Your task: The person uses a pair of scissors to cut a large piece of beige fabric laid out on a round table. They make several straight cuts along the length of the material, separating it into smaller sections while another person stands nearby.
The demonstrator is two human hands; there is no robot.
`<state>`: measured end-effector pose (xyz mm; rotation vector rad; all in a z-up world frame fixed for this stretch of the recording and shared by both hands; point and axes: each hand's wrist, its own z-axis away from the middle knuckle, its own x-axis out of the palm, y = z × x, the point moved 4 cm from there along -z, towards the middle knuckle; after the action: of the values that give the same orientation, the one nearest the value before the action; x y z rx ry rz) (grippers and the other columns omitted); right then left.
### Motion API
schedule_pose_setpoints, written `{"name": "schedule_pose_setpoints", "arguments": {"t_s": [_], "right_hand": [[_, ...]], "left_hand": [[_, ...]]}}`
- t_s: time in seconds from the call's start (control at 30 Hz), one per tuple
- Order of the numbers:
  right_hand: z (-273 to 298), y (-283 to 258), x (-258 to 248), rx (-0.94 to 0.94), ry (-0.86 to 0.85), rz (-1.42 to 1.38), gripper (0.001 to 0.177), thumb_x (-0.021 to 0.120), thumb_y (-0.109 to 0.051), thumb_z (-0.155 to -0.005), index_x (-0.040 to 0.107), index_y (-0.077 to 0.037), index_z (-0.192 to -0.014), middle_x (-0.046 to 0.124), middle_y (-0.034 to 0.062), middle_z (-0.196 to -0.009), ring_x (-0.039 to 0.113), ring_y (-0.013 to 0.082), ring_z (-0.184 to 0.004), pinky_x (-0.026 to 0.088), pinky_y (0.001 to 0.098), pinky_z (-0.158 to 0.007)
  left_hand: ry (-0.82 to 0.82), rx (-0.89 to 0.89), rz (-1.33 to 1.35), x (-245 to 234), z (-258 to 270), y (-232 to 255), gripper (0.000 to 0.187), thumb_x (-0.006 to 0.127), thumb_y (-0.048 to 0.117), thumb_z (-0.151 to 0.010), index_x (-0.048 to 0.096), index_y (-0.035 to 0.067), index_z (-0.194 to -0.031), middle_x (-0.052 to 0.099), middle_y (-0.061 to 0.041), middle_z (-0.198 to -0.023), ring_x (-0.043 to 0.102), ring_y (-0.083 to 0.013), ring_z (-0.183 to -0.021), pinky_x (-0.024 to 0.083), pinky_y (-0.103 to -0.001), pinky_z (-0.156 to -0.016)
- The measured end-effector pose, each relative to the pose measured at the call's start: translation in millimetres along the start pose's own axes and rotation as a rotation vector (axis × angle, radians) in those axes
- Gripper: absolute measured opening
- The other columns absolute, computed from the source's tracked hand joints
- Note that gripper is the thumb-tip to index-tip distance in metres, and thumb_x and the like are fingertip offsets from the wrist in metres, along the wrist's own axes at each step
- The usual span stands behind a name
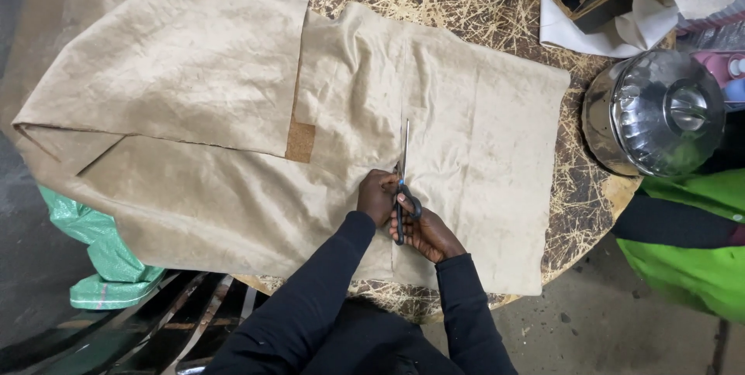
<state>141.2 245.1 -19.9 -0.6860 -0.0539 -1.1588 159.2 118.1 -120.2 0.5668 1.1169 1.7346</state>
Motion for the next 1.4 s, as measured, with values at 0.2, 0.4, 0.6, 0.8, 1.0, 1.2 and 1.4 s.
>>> {"name": "schedule_pose_setpoints", "arguments": {"t_s": [0.2,0.4,0.6,0.8,1.0,1.2,1.4], "right_hand": [[2,-3,0,-0.018,0.052,-0.025,0.046,0.076,-0.042,-0.094,0.066,0.003,-0.098,0.071,0.0129,-0.080,0.077,0.0235,-0.071,0.066,0.0354,-0.069],[13,-14,11,-0.025,0.138,0.110,0.048,0.077,-0.042,-0.093,0.065,0.004,-0.101,0.070,0.0126,-0.079,0.075,0.0223,-0.068,0.065,0.0323,-0.065],[16,-15,4,-0.043,0.170,0.138,0.045,0.078,-0.039,-0.094,0.065,0.003,-0.102,0.069,0.0129,-0.079,0.075,0.0213,-0.069,0.065,0.0304,-0.063],[15,-14,6,-0.051,0.147,0.071,0.044,0.078,-0.039,-0.093,0.066,0.003,-0.097,0.071,0.0136,-0.078,0.075,0.0220,-0.068,0.065,0.0314,-0.065],[-3,-8,14,-0.072,0.127,0.051,0.049,0.076,-0.047,-0.093,0.066,0.000,-0.100,0.069,0.0105,-0.081,0.074,0.0216,-0.071,0.065,0.0346,-0.070],[-20,-6,19,-0.104,0.100,0.069,0.051,0.076,-0.054,-0.092,0.064,-0.005,-0.103,0.062,0.0057,-0.088,0.069,0.0203,-0.080,0.060,0.0342,-0.078],[-24,-3,21,-0.139,0.097,-0.005,0.048,0.076,-0.052,-0.093,0.063,-0.006,-0.098,0.063,0.0068,-0.086,0.070,0.0208,-0.078,0.060,0.0338,-0.078]], "left_hand": [[-0.141,-0.199,0.221,8,-8,-9,0.024,0.058,0.021,-0.102,0.069,0.011,-0.122,0.065,-0.007,-0.107,0.063,-0.0223,-0.097,0.056,-0.038,-0.080],[-0.158,-0.588,0.975,24,3,32,0.029,0.055,0.043,-0.101,0.048,0.016,-0.094,0.032,0.008,-0.088,0.041,-0.0107,-0.080,0.031,-0.022,-0.059],[-0.014,-0.669,1.250,61,-36,-27,0.036,0.069,0.040,-0.099,0.051,0.009,-0.100,0.046,-0.004,-0.102,0.051,-0.0230,-0.100,0.041,-0.031,-0.065],[0.101,-0.480,1.246,37,2,9,0.044,0.080,0.024,-0.096,0.062,0.000,-0.128,0.054,-0.017,-0.145,0.047,-0.0286,-0.139,0.042,-0.045,-0.111],[0.082,-0.423,0.895,6,32,39,0.041,0.077,0.039,-0.095,0.064,0.002,-0.105,0.055,-0.018,-0.094,0.047,-0.0261,-0.081,0.047,-0.039,-0.066],[0.061,-0.361,0.619,0,15,25,0.041,0.072,0.046,-0.096,0.064,0.007,-0.087,0.057,-0.012,-0.051,0.041,-0.0248,-0.030,0.039,-0.033,-0.026],[0.011,-0.324,0.504,-5,14,32,0.043,0.067,0.045,-0.100,0.065,0.002,-0.093,0.060,-0.016,-0.057,0.048,-0.0236,-0.032,0.044,-0.033,-0.026]]}}
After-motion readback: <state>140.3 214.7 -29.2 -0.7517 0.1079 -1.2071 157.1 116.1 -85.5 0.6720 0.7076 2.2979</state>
